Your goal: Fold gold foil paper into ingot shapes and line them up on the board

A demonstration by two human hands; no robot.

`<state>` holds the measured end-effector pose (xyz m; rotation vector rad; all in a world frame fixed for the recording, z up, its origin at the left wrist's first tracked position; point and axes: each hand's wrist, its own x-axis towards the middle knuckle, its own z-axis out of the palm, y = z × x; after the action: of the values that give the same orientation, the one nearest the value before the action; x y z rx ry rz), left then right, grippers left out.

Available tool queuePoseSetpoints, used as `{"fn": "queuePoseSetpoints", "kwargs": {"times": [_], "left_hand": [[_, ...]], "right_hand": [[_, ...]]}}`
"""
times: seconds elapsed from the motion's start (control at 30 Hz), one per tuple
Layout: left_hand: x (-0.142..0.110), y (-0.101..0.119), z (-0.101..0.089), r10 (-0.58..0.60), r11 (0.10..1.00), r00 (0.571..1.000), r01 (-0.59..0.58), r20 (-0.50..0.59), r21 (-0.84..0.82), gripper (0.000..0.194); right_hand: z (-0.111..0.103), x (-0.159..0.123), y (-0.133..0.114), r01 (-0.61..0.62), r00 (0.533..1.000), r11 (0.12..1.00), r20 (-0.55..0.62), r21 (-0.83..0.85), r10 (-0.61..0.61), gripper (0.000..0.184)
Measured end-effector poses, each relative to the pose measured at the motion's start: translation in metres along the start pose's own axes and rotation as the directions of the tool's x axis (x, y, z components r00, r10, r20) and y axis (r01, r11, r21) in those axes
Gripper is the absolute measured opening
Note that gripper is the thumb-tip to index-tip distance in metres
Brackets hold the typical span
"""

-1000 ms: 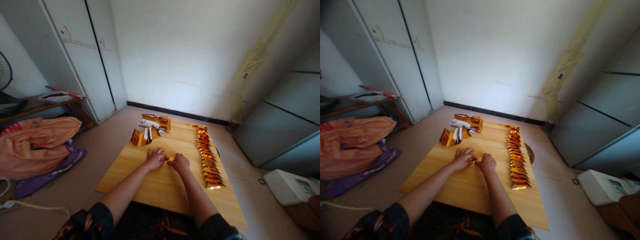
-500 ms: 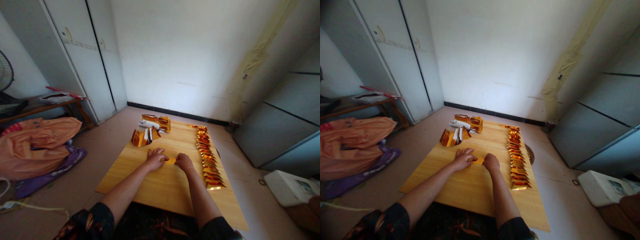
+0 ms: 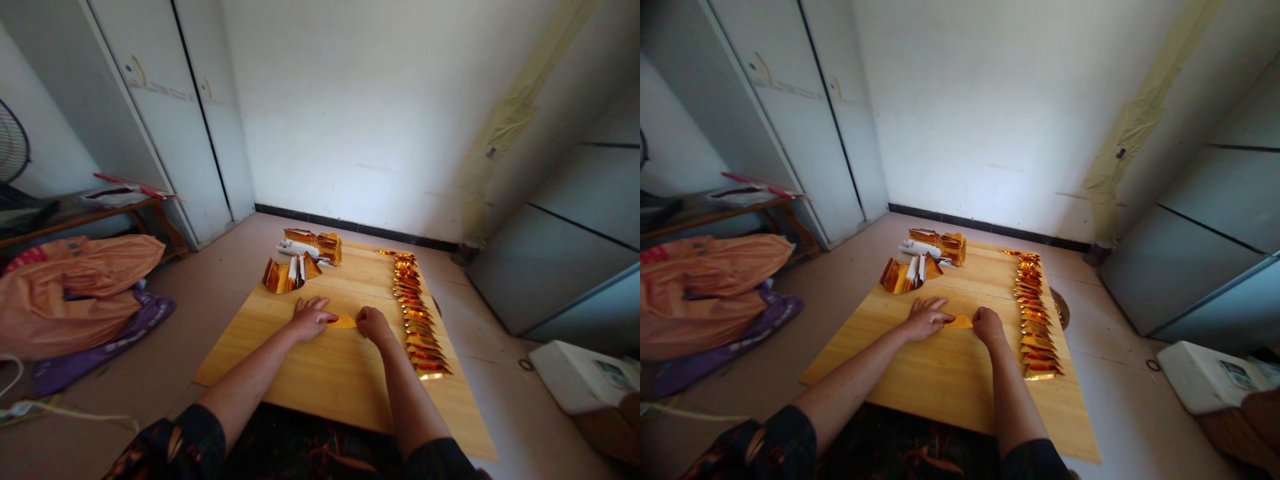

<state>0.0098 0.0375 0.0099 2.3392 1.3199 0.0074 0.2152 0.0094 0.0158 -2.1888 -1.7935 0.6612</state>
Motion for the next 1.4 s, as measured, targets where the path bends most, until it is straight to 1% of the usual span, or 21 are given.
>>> {"fn": "queuePoseSetpoints", "kwargs": {"times": [0.1, 0.17, 0.27, 0.4, 0.57, 0.7, 0.8, 0.93, 1.07, 1.23, 1.4], "left_hand": [[0.0, -0.001, -0.001, 0.011, 1.0, 1.0, -0.012, 0.015, 0.023, 0.04], [0.0, -0.002, 0.001, 0.016, 0.999, 1.0, -0.017, 0.006, 0.03, 0.041], [-0.001, -0.002, 0.004, 0.031, 0.999, 0.999, -0.03, -0.042, 0.028, 0.042], [-0.003, -0.002, 0.006, 0.036, 0.999, 0.995, -0.035, -0.098, 0.015, 0.037], [-0.003, -0.001, 0.006, 0.019, 1.0, 0.995, -0.019, -0.097, 0.003, 0.032], [-0.001, 0.0, 0.009, 0.011, 1.0, 0.99, -0.011, -0.138, -0.001, 0.029], [0.0, -0.001, 0.012, 0.018, 1.0, 0.987, -0.019, -0.158, -0.007, 0.028], [0.001, -0.002, 0.011, -0.001, 1.0, 0.99, 0.002, -0.139, 0.005, 0.029], [0.003, -0.003, 0.008, 0.005, 1.0, 0.996, -0.003, -0.087, 0.026, 0.035], [0.005, -0.006, 0.004, 0.026, 0.999, 1.0, -0.025, -0.018, 0.023, 0.038], [0.005, -0.007, 0.001, 0.02, 1.0, 0.999, -0.021, 0.032, 0.02, 0.045]], "right_hand": [[0.001, -0.001, 0.001, 0.045, 0.999, 0.999, 0.01, -0.013, -0.045, 0.024], [0.004, -0.003, 0.002, 0.089, 0.996, 0.995, -0.014, -0.038, -0.09, 0.023], [0.009, -0.008, 0.004, 0.17, 0.983, 0.983, -0.058, -0.069, -0.174, 0.022], [0.012, -0.015, 0.005, 0.272, 0.96, 0.958, -0.048, -0.087, -0.277, 0.021], [0.009, -0.019, 0.001, 0.291, 0.955, 0.951, -0.021, -0.104, -0.295, 0.019], [0.008, -0.02, -0.001, 0.295, 0.953, 0.951, -0.038, -0.093, -0.3, 0.016], [0.01, -0.021, -0.005, 0.26, 0.961, 0.96, -0.067, -0.1, -0.268, 0.015], [0.015, -0.023, -0.021, 0.104, 0.988, 0.981, -0.097, -0.165, -0.122, 0.027], [0.014, -0.025, -0.042, -0.027, 0.997, 0.976, -0.077, -0.218, 0.01, 0.037], [0.011, -0.026, -0.056, -0.078, 0.997, 0.968, -0.047, -0.24, 0.068, 0.048], [0.015, -0.025, -0.06, -0.105, 0.993, 0.952, -0.076, -0.287, 0.086, 0.056]]}}
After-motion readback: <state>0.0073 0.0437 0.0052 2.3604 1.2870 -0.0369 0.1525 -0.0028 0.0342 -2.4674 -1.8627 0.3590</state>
